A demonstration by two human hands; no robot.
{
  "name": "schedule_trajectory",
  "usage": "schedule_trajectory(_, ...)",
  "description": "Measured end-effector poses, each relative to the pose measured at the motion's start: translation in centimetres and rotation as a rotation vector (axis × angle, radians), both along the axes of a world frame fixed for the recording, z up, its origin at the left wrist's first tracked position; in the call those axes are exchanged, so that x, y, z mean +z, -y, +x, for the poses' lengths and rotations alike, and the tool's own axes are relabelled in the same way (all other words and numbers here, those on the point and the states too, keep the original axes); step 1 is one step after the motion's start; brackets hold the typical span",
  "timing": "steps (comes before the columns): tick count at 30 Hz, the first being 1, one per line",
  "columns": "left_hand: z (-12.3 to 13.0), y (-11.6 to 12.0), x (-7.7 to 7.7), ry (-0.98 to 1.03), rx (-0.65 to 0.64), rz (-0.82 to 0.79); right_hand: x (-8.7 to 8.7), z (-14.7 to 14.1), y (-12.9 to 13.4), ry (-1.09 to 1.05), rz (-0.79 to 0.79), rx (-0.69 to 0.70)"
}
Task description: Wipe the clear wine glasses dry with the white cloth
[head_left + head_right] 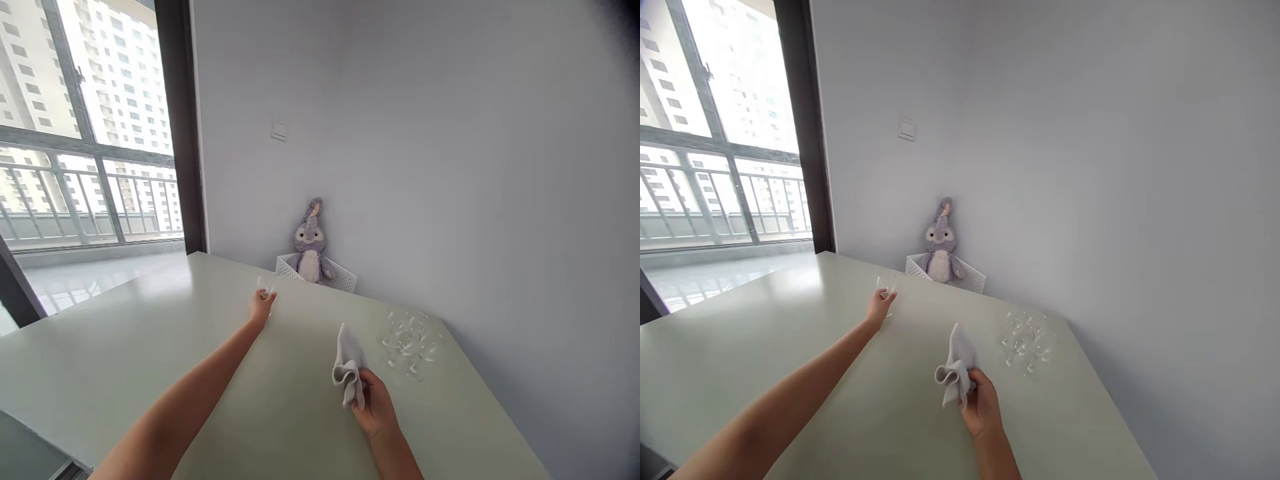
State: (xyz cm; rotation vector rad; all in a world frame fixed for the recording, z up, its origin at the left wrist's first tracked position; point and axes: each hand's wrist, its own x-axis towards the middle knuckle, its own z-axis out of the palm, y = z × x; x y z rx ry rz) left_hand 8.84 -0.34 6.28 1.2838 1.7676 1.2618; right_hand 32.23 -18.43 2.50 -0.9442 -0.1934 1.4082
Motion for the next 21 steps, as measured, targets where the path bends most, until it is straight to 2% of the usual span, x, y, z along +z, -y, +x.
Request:
schedule_trajectory(5, 2.7, 4.2, 0.7, -0.157, -0.167, 0.187, 1.7, -0.3, 1.0, -0.042, 0.219, 0.132)
schedule_trajectory(8, 3.8, 6.8, 0.0, -0.184, -0.266, 0.267, 2.5, -0.5, 1.5, 0.022, 0.276, 0.12)
schedule_trajectory(10, 4.1, 8.2, -0.9, -0.206, -0.278, 0.268, 2.8, -0.4, 1.6, 0.079, 0.252, 0.077)
schedule_trajectory(13, 4.0, 9.4, -2.5, -0.352, -0.283, 0.263, 3.0, -0.1, 1.4, 0.134, 0.173, -0.023)
schedule_trajectory(17, 3.7, 9.8, -3.8, -0.563, -0.337, 0.38, 3.1, 0.2, 1.2, 0.198, 0.055, -0.203)
schedule_trajectory(19, 3.8, 9.9, -4.0, -0.626, -0.377, 0.443, 3.2, 0.1, 1.3, 0.301, 0.078, -0.295)
schedule_trajectory(21, 4.1, 10.0, -4.1, -0.677, -0.41, 0.498, 3.4, -0.6, 1.6, 0.487, 0.169, -0.328)
